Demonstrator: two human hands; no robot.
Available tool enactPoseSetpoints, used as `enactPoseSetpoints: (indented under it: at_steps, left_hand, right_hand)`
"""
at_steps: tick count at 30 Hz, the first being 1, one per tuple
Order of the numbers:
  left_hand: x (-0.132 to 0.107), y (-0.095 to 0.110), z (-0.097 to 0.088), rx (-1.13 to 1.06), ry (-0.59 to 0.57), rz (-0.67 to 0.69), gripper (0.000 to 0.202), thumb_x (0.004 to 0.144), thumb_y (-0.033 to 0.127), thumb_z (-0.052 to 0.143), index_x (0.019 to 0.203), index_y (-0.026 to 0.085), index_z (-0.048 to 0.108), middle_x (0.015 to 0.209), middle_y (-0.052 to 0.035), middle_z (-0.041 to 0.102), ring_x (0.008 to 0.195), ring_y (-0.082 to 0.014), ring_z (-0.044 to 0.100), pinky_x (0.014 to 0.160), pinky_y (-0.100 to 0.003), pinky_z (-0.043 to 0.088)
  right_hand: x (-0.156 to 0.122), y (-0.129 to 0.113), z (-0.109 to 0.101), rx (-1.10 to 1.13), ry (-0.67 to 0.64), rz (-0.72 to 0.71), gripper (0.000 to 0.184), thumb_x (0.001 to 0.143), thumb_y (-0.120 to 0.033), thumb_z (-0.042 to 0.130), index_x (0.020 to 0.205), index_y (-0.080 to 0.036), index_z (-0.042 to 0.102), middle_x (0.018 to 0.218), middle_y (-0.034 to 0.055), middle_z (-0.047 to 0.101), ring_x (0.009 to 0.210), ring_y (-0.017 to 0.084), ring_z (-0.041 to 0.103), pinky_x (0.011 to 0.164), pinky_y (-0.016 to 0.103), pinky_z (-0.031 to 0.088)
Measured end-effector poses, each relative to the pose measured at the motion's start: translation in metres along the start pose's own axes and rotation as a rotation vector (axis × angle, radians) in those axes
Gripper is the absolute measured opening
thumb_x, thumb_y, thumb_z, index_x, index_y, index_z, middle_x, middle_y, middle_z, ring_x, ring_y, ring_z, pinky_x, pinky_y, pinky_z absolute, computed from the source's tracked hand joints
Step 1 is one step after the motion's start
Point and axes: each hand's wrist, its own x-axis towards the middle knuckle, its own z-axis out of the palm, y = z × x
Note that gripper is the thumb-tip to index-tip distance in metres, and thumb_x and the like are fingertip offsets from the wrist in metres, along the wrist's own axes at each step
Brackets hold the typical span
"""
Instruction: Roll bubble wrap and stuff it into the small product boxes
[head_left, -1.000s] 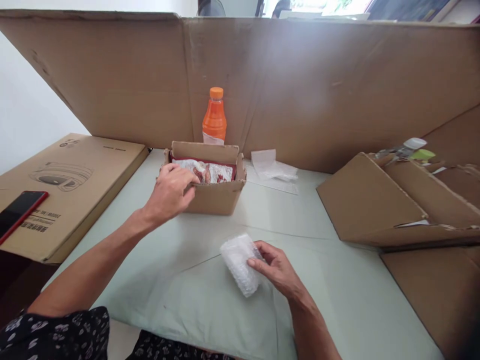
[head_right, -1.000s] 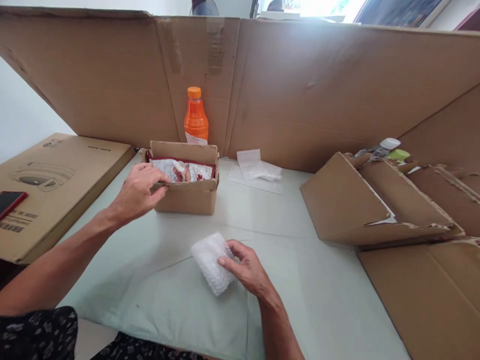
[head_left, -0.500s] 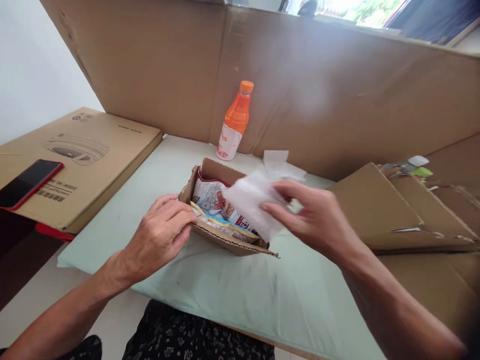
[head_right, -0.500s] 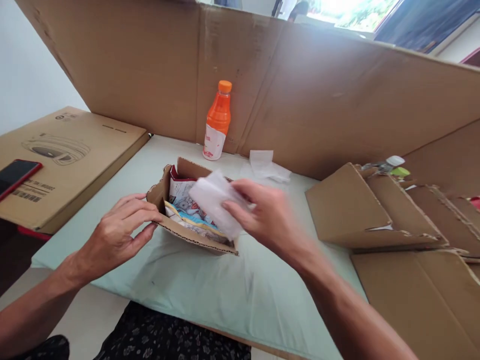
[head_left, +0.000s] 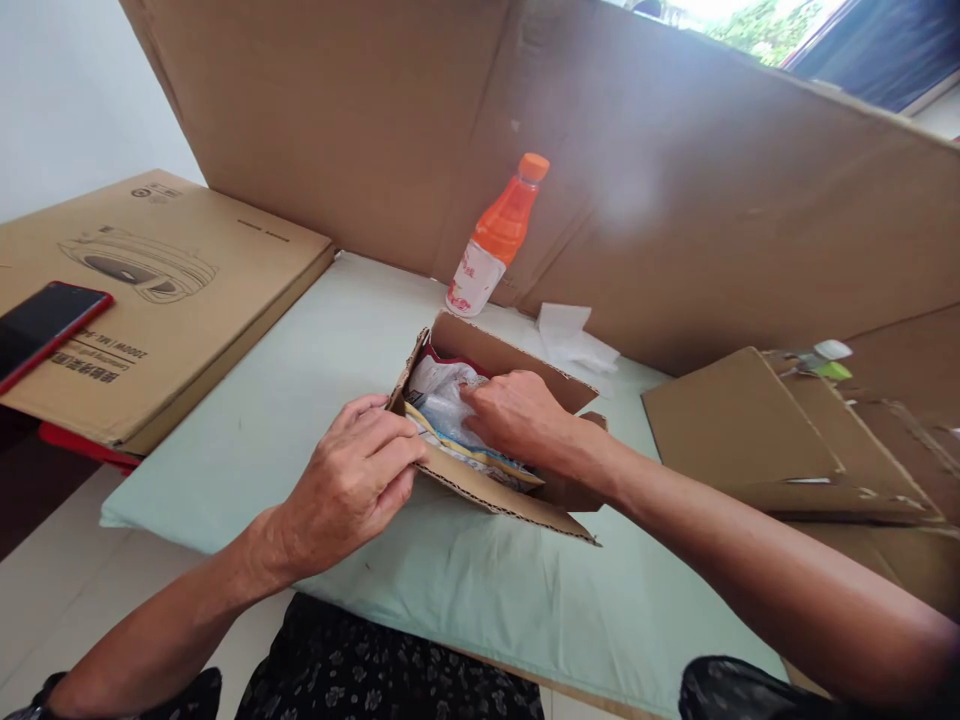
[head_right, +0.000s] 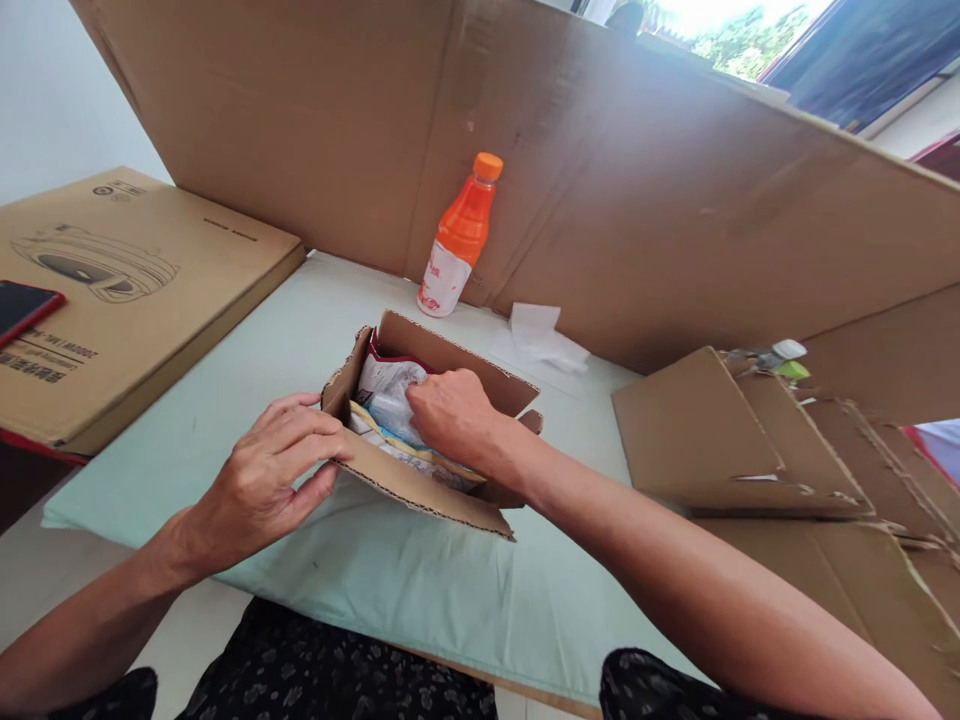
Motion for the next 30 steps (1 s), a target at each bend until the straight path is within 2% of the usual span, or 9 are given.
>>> enactPoseSetpoints:
  at_steps: [4, 7, 11, 14, 17, 20, 23, 26, 30]
  left_hand:
    - [0.003, 0.001, 0.003, -0.017, 0.004, -0.001, 0.02, 0.087, 0.002, 0.055, 0.095, 0.018, 0.064, 0.093, -0.0037, 0.069, 0.089, -0.0174, 0.065, 0.104, -0.045, 0.048]
    - [0.001, 0.005, 0.003, -0.003, 0.079, -0.033, 0.025, 0.085, 0.002, 0.059, 0.104, 0.018, 0.063, 0.102, -0.0067, 0.067, 0.1, -0.0202, 0.064, 0.105, -0.044, 0.049]
    - [-0.015, 0.003, 0.003, 0.037, 0.296, -0.226, 0.047, 0.083, 0.011, 0.069, 0.128, 0.02, 0.057, 0.129, -0.0125, 0.06, 0.124, -0.0258, 0.057, 0.107, -0.043, 0.048]
    - [-0.036, -0.008, 0.012, -0.086, 0.281, -0.46, 0.05, 0.086, 0.019, 0.068, 0.134, 0.024, 0.055, 0.133, -0.0099, 0.058, 0.123, -0.0246, 0.058, 0.109, -0.044, 0.047]
    - [-0.055, -0.02, 0.032, -0.363, 0.194, -0.701, 0.053, 0.087, 0.029, 0.068, 0.138, 0.026, 0.051, 0.139, -0.0094, 0.055, 0.12, -0.0236, 0.061, 0.106, -0.044, 0.05]
    - [-0.061, -0.025, 0.054, -0.594, 0.178, -0.851, 0.057, 0.083, 0.039, 0.072, 0.134, 0.024, 0.052, 0.139, -0.0101, 0.055, 0.124, -0.0252, 0.058, 0.108, -0.045, 0.05]
    - [-0.05, -0.025, 0.071, -0.701, 0.176, -0.918, 0.054, 0.078, 0.042, 0.074, 0.124, 0.021, 0.056, 0.126, -0.0086, 0.061, 0.12, -0.0244, 0.059, 0.107, -0.044, 0.049]
    - [-0.027, -0.014, 0.092, -0.694, 0.218, -0.911, 0.051, 0.077, 0.042, 0.075, 0.119, 0.02, 0.057, 0.118, -0.0071, 0.063, 0.117, -0.0237, 0.06, 0.104, -0.041, 0.051]
    - [-0.01, 0.022, 0.129, -0.822, 0.067, -0.832, 0.054, 0.08, 0.038, 0.07, 0.129, 0.02, 0.054, 0.129, -0.0098, 0.061, 0.122, -0.0244, 0.059, 0.107, -0.042, 0.049]
  right_hand:
    - [0.013, -0.01, -0.002, -0.065, -0.089, -0.072, 0.026, 0.09, -0.007, 0.049, 0.092, -0.011, 0.074, 0.093, 0.0186, 0.077, 0.094, 0.029, 0.074, 0.07, 0.031, 0.049]
    - [0.009, -0.004, -0.01, -0.055, -0.078, -0.075, 0.022, 0.093, -0.019, 0.055, 0.101, -0.01, 0.073, 0.097, 0.0184, 0.077, 0.095, 0.029, 0.074, 0.072, 0.031, 0.05]
    - [-0.053, 0.035, -0.011, 0.096, 0.289, 0.144, 0.032, 0.094, -0.042, 0.06, 0.106, -0.016, 0.071, 0.094, 0.0117, 0.077, 0.085, 0.026, 0.072, 0.071, 0.032, 0.05]
    - [-0.123, 0.063, 0.028, 0.356, 0.676, 0.374, 0.031, 0.095, -0.045, 0.056, 0.105, -0.02, 0.072, 0.091, 0.0064, 0.077, 0.077, 0.021, 0.071, 0.07, 0.032, 0.051]
    - [-0.168, 0.055, 0.096, 0.667, 0.714, 0.483, 0.028, 0.092, -0.046, 0.06, 0.097, -0.021, 0.072, 0.084, 0.0051, 0.076, 0.074, 0.02, 0.071, 0.065, 0.031, 0.054]
    - [-0.163, 0.01, 0.151, 0.931, 0.625, 0.46, 0.036, 0.09, -0.045, 0.062, 0.116, -0.02, 0.066, 0.102, 0.0088, 0.075, 0.077, 0.021, 0.07, 0.069, 0.034, 0.057]
    - [-0.126, -0.026, 0.166, 1.054, 0.631, 0.435, 0.047, 0.088, -0.044, 0.06, 0.129, -0.021, 0.058, 0.116, 0.0118, 0.07, 0.088, 0.023, 0.068, 0.07, 0.035, 0.057]
    - [-0.107, -0.02, 0.163, 1.119, 0.691, 0.491, 0.044, 0.087, -0.044, 0.056, 0.122, -0.017, 0.059, 0.107, 0.012, 0.07, 0.084, 0.023, 0.066, 0.067, 0.036, 0.056]
    - [-0.151, 0.006, 0.184, 1.124, 0.78, 0.75, 0.037, 0.084, -0.049, 0.059, 0.103, -0.018, 0.061, 0.089, 0.0092, 0.071, 0.073, 0.022, 0.064, 0.056, 0.032, 0.051]
